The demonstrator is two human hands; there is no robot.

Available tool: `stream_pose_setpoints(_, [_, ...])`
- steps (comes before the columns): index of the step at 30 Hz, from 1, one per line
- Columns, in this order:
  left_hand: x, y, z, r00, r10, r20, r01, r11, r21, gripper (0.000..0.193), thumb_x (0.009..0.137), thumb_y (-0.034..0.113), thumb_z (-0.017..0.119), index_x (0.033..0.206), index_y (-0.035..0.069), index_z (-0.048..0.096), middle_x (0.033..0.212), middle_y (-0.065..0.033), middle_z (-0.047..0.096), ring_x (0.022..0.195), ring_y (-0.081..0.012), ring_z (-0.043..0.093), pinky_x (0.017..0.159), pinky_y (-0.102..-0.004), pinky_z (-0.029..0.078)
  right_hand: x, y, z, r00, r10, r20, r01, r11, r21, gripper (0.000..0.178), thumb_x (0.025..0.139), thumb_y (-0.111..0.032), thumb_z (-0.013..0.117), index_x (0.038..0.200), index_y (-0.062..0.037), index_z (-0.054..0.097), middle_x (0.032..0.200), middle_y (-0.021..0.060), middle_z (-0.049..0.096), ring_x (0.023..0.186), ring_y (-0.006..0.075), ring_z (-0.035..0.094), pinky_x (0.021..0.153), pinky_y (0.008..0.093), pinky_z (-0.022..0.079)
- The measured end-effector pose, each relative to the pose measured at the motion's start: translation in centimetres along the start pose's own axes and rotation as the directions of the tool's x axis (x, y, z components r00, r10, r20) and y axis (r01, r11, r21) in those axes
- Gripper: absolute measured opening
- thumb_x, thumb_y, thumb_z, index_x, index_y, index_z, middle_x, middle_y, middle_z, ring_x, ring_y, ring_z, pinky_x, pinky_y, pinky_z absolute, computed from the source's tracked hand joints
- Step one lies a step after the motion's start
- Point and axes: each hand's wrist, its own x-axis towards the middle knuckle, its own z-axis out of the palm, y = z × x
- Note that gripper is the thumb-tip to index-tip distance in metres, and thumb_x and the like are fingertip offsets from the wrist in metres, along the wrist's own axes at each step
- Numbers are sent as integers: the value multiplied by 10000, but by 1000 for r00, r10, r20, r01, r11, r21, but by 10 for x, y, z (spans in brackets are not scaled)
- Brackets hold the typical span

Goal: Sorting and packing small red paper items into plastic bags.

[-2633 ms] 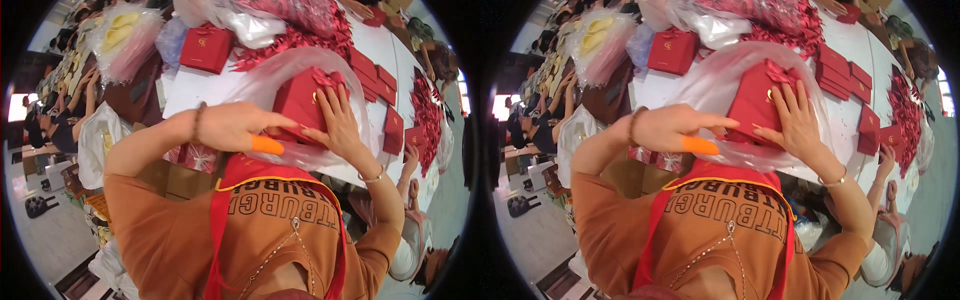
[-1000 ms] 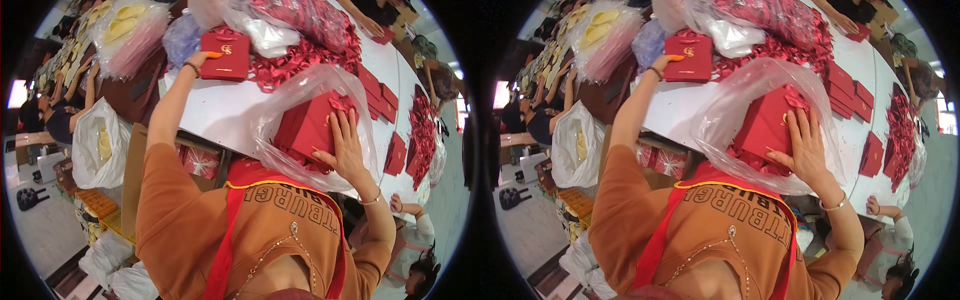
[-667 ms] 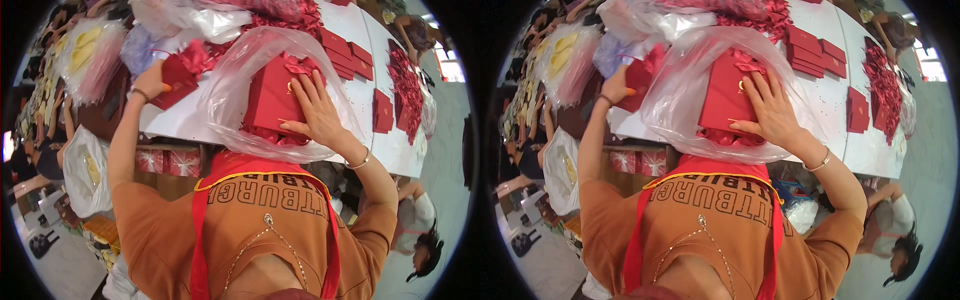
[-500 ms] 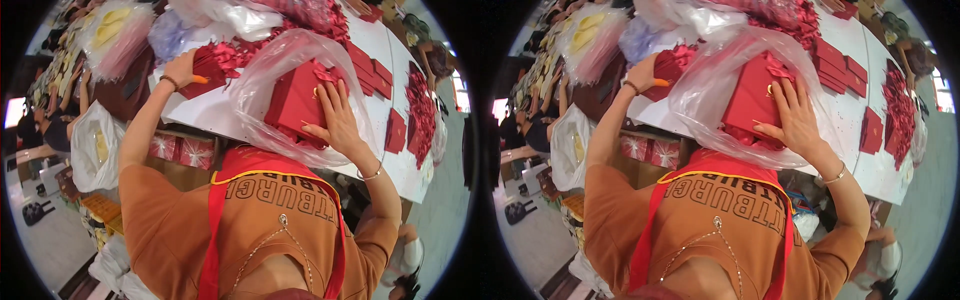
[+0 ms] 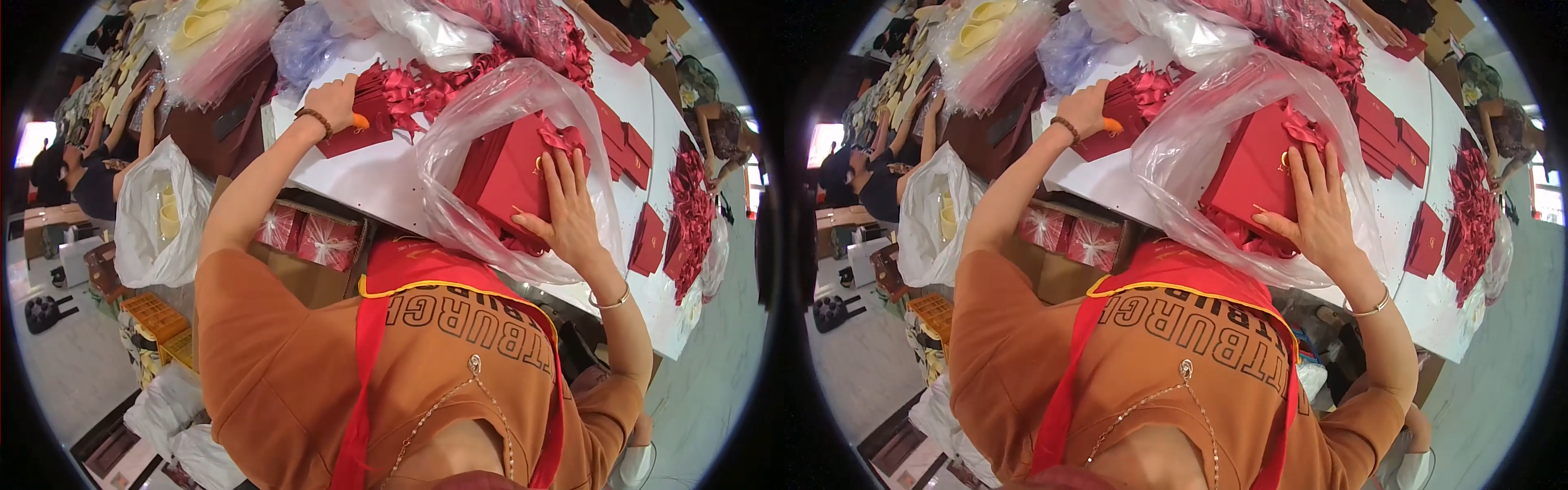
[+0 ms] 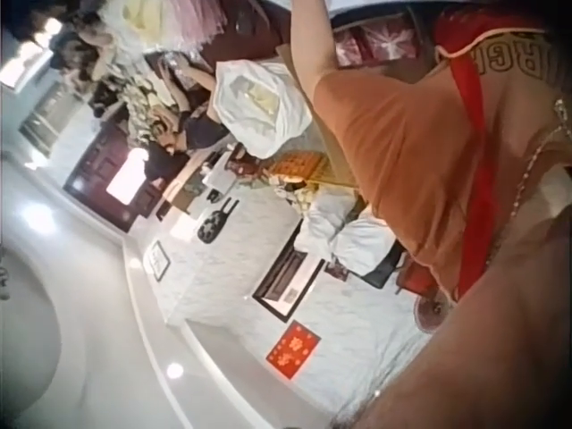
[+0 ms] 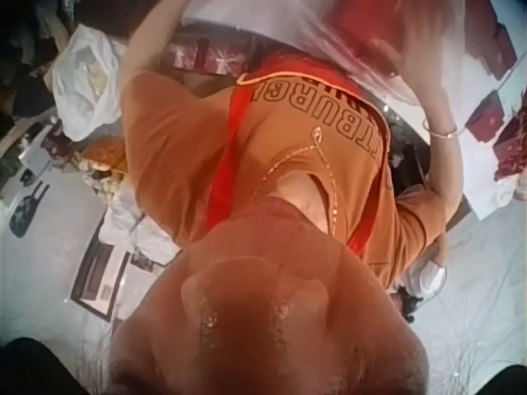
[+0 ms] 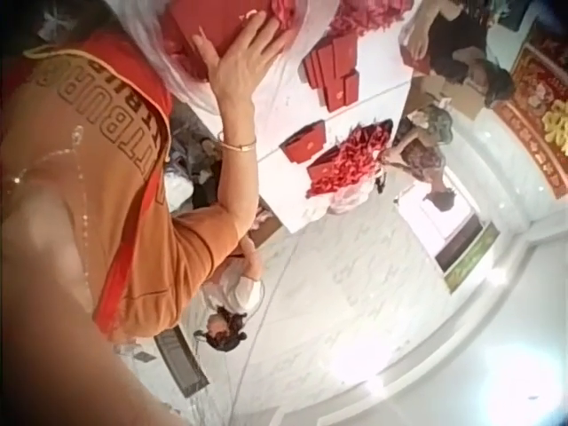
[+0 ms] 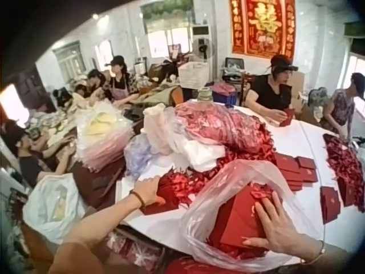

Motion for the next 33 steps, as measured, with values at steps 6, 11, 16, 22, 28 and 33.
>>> stream_pose_setpoints(6, [9,6,5,996,-58,71,58,998,8,463,652,343,670,925,49,438,819,-177,603,777,-353,583,647,-438,463,-1,-2,0,1000,-5,-25,4,1000,-31,857,708,-566,545,1293,6,290,1323,213,269,1264,407,159,1007,447,231])
stream_pose_setpoints(11, [8,-11,-4,997,-70,16,70,997,-14,436,608,313,671,917,58,499,808,-184,612,798,-344,590,689,-405,469,-3,-1,1,999,-11,-41,10,999,-33,860,710,-565,545,1290,16,290,1320,223,268,1265,408,154,1012,446,225])
stream_pose_setpoints(16, [-21,-35,18,925,-160,-345,-157,665,-730,565,594,213,754,1065,46,492,950,-137,608,873,-263,588,766,-344,458,-5,-1,1,1000,-19,-25,19,1000,-13,861,716,-553,546,1289,33,281,1319,231,261,1264,414,149,1018,447,211])
stream_pose_setpoints(22, [-43,-24,135,819,-530,-219,-332,-128,-934,543,667,27,703,1160,19,474,1186,-103,485,1112,-198,436,952,-343,342,-5,0,1,1000,-21,-3,21,999,-41,877,705,-532,573,1300,31,259,1321,237,250,1264,416,147,1024,449,197])
stream_pose_setpoints(28, [-34,-56,182,834,-410,-369,11,681,-732,507,807,357,546,1231,97,446,1275,-128,421,1210,-306,323,1038,-401,192,-7,6,3,1000,-8,-6,8,1000,-23,844,718,-533,571,1292,13,280,1316,235,256,1265,412,147,1020,441,205])
stream_pose_setpoints(33, [-39,-65,170,809,-218,-546,15,936,-352,505,811,230,553,1244,21,401,1281,-142,405,1198,-279,344,1008,-363,249,-7,1,4,1000,4,-22,-4,1000,-7,854,716,-561,551,1295,7,282,1315,228,268,1267,409,148,1019,448,207])
